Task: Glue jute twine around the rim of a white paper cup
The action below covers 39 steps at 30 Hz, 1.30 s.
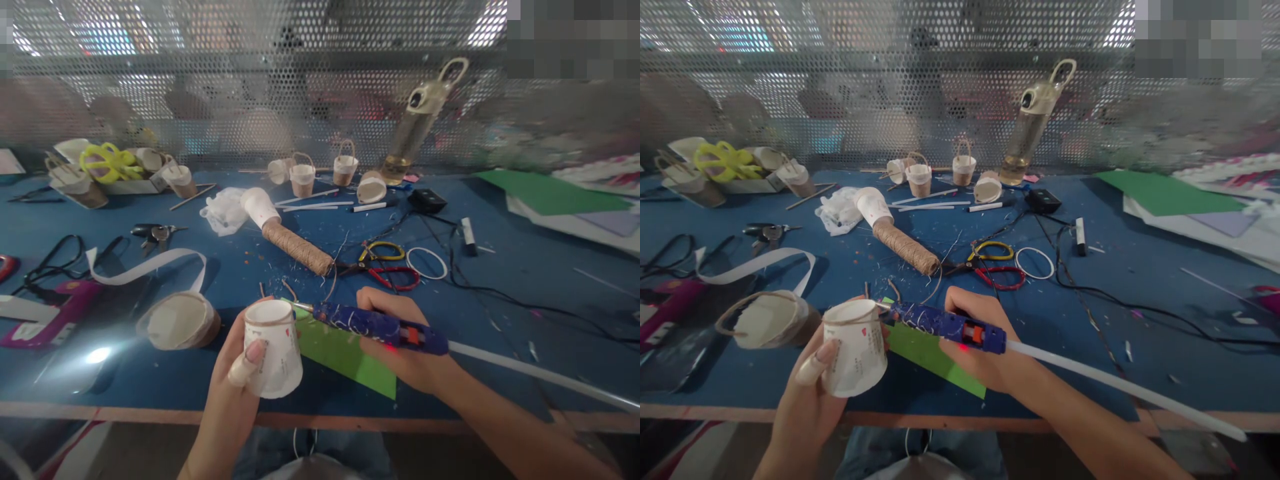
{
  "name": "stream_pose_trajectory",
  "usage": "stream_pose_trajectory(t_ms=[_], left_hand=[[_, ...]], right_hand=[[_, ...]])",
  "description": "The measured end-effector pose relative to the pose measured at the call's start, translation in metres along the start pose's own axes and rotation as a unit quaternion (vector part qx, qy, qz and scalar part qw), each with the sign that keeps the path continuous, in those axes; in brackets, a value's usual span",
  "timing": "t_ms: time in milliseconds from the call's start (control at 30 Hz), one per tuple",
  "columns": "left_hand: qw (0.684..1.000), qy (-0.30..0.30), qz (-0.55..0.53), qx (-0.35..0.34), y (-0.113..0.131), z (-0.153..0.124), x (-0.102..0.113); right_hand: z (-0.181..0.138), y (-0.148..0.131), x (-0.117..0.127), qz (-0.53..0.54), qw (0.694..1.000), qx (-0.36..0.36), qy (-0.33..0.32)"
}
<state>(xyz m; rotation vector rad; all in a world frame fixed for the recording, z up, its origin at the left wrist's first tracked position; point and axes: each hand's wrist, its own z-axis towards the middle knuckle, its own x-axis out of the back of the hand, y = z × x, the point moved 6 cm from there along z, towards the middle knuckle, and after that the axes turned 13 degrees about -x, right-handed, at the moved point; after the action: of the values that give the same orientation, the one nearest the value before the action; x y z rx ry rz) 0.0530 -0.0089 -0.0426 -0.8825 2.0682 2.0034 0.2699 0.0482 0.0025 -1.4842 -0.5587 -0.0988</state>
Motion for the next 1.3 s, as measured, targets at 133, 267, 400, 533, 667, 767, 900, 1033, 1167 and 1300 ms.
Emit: stream_pose_trajectory(t_ms=[133,267,400,533,667,767,900,1033,1167,1300], left_hand=[[1.0,-0.021,0.011,0.009,0.0,0.0,-0.002],[0.998,-0.057,0.024,0.03,-0.003,-0.002,-0.003],[0.996,-0.073,0.019,0.04,-0.005,-0.002,-0.005],[0.997,-0.068,0.016,0.037,-0.006,-0.002,-0.005],[0.997,-0.067,0.019,0.035,-0.006,-0.001,-0.004],[0.997,-0.069,0.016,0.032,-0.005,-0.001,-0.004],[0.997,-0.066,0.022,0.032,-0.006,0.0,-0.003],[0.997,-0.067,0.029,0.028,-0.006,0.0,-0.003],[0.997,-0.061,0.042,0.038,-0.007,-0.001,-0.002],[0.995,-0.075,0.061,0.039,-0.005,-0.002,-0.003]], right_hand=[[-0.002,-0.003,0.001,0.059,0.998,0.005,0.016],[-0.001,-0.006,-0.006,0.12,0.991,0.053,0.033],[0.002,-0.003,-0.018,0.163,0.983,0.081,-0.005],[0.005,0.003,-0.027,0.177,0.982,0.052,-0.047],[0.005,0.003,-0.028,0.212,0.974,0.052,-0.055],[0.004,0.002,-0.024,0.207,0.977,0.041,-0.031],[0.003,0.001,-0.019,0.202,0.978,-0.021,-0.036],[0.004,-0.001,-0.016,0.214,0.975,-0.051,-0.035],[0.004,0.004,-0.016,0.199,0.976,-0.086,-0.031],[0.005,0.01,-0.018,0.181,0.979,-0.092,-0.022]])
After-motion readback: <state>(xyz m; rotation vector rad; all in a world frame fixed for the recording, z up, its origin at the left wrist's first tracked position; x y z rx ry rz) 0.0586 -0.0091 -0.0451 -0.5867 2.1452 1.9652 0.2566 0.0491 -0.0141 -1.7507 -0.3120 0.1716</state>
